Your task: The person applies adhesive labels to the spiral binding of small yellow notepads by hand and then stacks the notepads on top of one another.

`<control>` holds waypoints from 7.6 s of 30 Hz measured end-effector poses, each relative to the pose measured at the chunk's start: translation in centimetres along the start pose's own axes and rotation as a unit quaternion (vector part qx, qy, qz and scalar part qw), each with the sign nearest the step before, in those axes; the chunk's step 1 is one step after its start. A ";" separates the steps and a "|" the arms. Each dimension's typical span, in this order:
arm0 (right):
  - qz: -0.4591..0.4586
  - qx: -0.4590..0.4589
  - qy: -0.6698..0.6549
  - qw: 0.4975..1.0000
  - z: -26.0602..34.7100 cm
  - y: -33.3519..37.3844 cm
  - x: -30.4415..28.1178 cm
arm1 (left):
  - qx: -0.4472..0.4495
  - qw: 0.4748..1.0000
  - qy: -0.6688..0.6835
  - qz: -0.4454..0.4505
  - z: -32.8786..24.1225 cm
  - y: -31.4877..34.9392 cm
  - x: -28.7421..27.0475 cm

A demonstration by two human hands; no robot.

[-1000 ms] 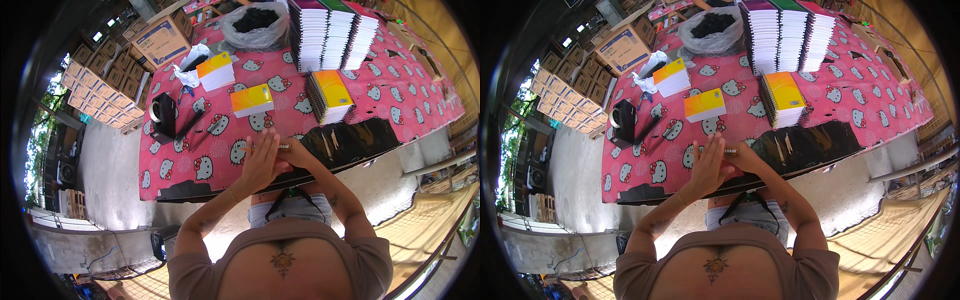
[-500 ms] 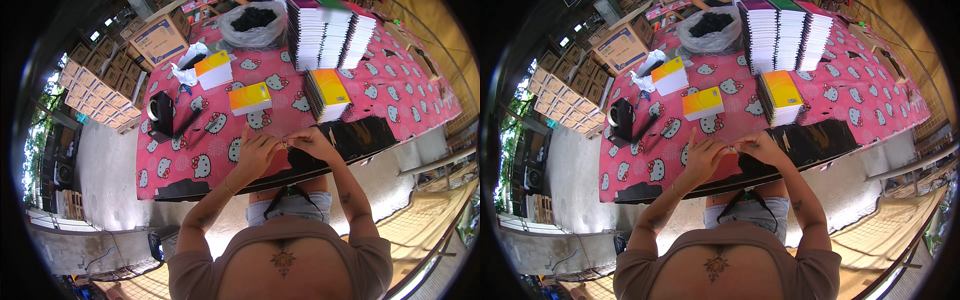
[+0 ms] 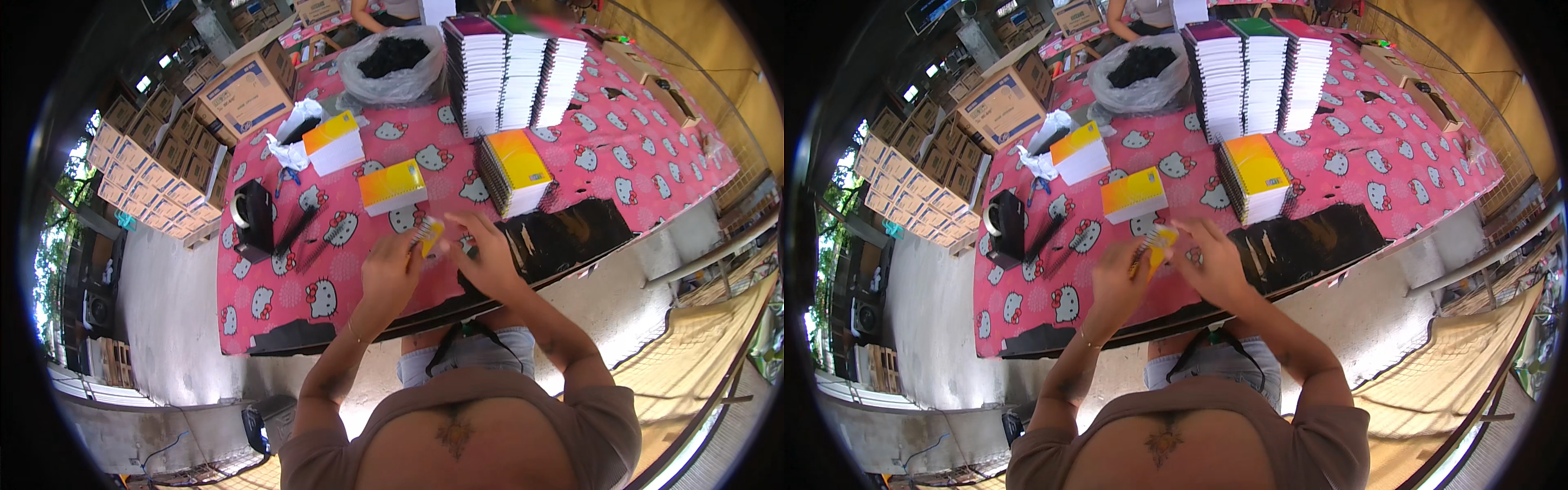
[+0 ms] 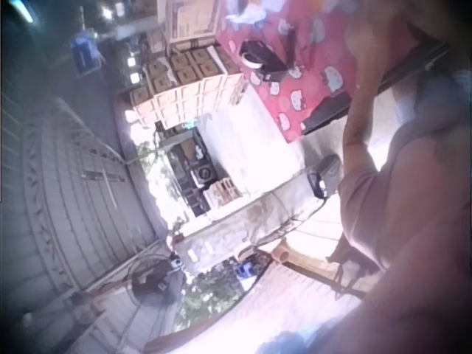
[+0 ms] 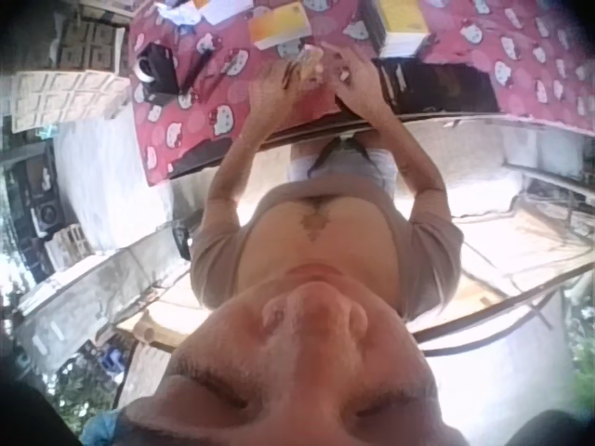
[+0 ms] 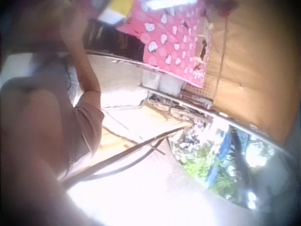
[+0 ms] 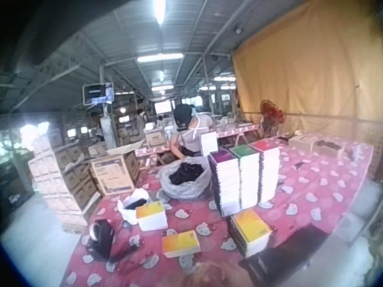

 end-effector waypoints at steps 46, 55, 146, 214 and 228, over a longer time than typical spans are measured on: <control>0.015 -0.084 0.016 0.996 -2.1 -2.8 -1.2 | 0.231 0.961 -0.150 0.033 3.7 -3.3 0.9; 0.160 0.126 -0.215 0.955 -8.5 0.1 6.7 | -0.175 0.916 0.261 -0.248 7.5 6.0 3.1; 0.202 0.145 -0.126 0.960 -7.2 2.0 5.2 | 0.142 0.926 -0.319 0.143 0.8 2.1 0.9; 0.247 0.113 -0.097 0.957 -9.1 1.9 7.4 | 0.178 0.934 -0.271 0.152 -0.3 4.7 5.9; 0.223 -0.004 -0.013 0.975 -5.2 0.4 2.7 | 0.153 0.965 -0.195 0.089 -0.6 2.6 3.6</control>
Point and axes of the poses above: each hand's wrist, its own y-axis away from the middle knuckle, its own x-axis out of the palm, z = x × y, the point moved 7 cm from there along -y, towards the middle knuckle, and after that the axes turned 15 degrees about x, right-handed, at the moved point
